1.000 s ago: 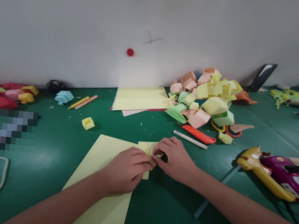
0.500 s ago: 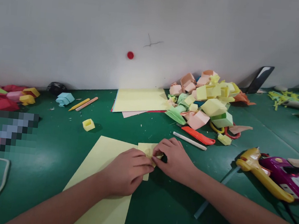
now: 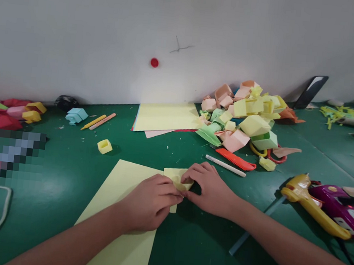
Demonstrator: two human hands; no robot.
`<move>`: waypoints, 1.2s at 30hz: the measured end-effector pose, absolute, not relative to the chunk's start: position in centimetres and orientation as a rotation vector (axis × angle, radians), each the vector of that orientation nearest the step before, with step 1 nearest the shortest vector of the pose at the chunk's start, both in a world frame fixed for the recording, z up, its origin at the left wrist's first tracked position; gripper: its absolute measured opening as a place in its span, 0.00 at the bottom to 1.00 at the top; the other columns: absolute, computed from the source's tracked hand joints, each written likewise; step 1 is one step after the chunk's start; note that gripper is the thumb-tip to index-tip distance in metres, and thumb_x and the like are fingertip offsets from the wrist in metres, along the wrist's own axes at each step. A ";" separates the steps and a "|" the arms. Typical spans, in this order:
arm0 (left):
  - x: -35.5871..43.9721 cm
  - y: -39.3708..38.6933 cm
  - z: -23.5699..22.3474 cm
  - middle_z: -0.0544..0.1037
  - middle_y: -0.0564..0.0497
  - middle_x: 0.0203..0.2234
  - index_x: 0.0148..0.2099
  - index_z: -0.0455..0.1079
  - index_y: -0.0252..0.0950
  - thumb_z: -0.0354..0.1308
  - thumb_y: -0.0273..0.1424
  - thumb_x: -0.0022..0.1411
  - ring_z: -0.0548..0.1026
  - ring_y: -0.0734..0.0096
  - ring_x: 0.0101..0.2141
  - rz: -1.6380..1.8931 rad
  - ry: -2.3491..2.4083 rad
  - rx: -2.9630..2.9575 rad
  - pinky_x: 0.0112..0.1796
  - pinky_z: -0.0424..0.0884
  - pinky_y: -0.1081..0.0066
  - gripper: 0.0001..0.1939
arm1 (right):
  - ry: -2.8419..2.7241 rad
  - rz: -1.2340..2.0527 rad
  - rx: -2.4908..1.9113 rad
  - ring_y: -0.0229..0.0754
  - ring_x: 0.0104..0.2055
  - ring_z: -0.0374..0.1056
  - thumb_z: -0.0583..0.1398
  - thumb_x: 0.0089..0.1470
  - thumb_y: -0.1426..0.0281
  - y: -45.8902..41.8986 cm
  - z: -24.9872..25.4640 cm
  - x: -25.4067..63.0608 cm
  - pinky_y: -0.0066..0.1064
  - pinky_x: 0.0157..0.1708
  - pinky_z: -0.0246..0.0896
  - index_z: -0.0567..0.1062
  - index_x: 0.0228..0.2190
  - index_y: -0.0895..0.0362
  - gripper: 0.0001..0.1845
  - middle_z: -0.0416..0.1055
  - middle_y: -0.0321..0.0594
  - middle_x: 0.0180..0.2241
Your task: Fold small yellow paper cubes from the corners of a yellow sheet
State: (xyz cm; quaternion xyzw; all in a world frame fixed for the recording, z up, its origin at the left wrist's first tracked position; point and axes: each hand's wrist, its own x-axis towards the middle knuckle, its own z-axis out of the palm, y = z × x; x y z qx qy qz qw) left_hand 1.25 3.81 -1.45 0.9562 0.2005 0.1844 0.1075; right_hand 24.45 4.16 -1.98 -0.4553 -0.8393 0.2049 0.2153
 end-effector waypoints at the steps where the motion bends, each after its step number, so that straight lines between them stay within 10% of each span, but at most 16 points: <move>1: 1.3 3.8 -1.4 0.81 0.47 0.44 0.52 0.75 0.37 0.51 0.22 0.65 0.75 0.61 0.44 0.538 0.594 2.813 0.45 0.70 0.59 0.17 | -2.331 0.574 -1.262 0.47 0.44 0.61 0.67 0.52 0.70 4.2 -2.0 24.5 0.41 0.46 0.55 0.74 0.37 0.52 0.10 0.72 0.38 0.40; 36: 1.1 3.7 -1.6 0.80 0.48 0.46 0.50 0.76 0.37 0.52 0.22 0.65 0.73 0.62 0.46 0.522 0.634 2.799 0.49 0.70 0.60 0.15 | -2.302 0.716 -1.117 0.46 0.51 0.65 0.56 0.57 0.81 5.6 -1.9 26.6 0.42 0.53 0.61 0.73 0.46 0.52 0.18 0.72 0.42 0.46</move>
